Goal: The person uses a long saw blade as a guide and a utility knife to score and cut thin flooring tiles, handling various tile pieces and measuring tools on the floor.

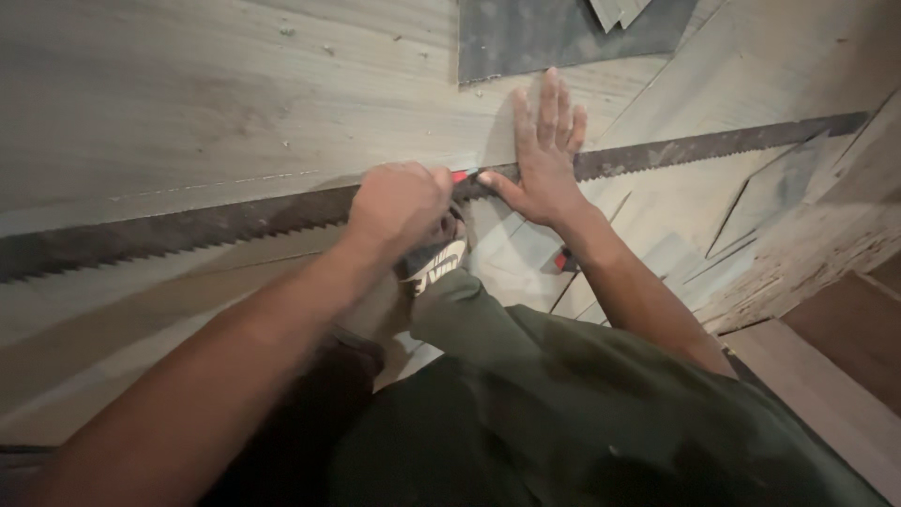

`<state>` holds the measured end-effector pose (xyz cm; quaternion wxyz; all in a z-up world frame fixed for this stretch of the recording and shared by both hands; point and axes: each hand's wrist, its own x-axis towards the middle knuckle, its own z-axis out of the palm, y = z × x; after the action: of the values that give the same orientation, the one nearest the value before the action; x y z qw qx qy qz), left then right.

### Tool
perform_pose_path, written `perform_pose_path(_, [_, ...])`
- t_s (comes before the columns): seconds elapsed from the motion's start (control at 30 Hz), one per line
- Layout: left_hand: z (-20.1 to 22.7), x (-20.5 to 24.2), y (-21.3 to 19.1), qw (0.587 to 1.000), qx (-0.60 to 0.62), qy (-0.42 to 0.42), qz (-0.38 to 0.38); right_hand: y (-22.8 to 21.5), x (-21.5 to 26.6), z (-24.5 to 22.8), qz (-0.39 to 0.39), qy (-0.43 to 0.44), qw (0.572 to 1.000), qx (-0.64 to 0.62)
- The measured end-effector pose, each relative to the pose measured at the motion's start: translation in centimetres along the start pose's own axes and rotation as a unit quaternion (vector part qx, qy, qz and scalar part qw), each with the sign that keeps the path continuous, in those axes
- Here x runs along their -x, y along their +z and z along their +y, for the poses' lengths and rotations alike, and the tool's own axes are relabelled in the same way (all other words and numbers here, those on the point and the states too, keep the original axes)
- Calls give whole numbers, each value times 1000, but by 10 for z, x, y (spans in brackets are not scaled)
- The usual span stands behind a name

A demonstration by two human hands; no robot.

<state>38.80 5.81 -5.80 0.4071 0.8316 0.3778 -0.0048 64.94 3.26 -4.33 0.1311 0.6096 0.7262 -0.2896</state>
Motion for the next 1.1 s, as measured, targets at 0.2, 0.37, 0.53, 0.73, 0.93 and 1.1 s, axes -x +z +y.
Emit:
perform_pose_path(0.2, [6, -7, 0, 996, 44, -49, -56, -1, -2, -3, -20, 15, 1000, -2])
perform_pose_path(0.37, [11, -3, 0, 995, 54, -68, -42, -3, 0, -4, -13, 5, 1000, -1])
perform_pose_path(0.53, [23, -13, -12, 987, 46, -99, -118, -3, -1, -2, -7, 1, 1000, -12])
perform_pose_path(0.73, [-4, 18, -44, 984, -21, -123, -123, 3, 2, 3, -1, 5, 1000, -10])
perform_pose_path(0.93, [-58, 99, -98, 926, -167, -158, -298, 2, 3, 3, 11, 2, 1000, -16])
perform_pose_path(1.1, [-100, 181, -161, 939, -177, -211, -208, -12, 0, -36, 58, -18, 998, -11])
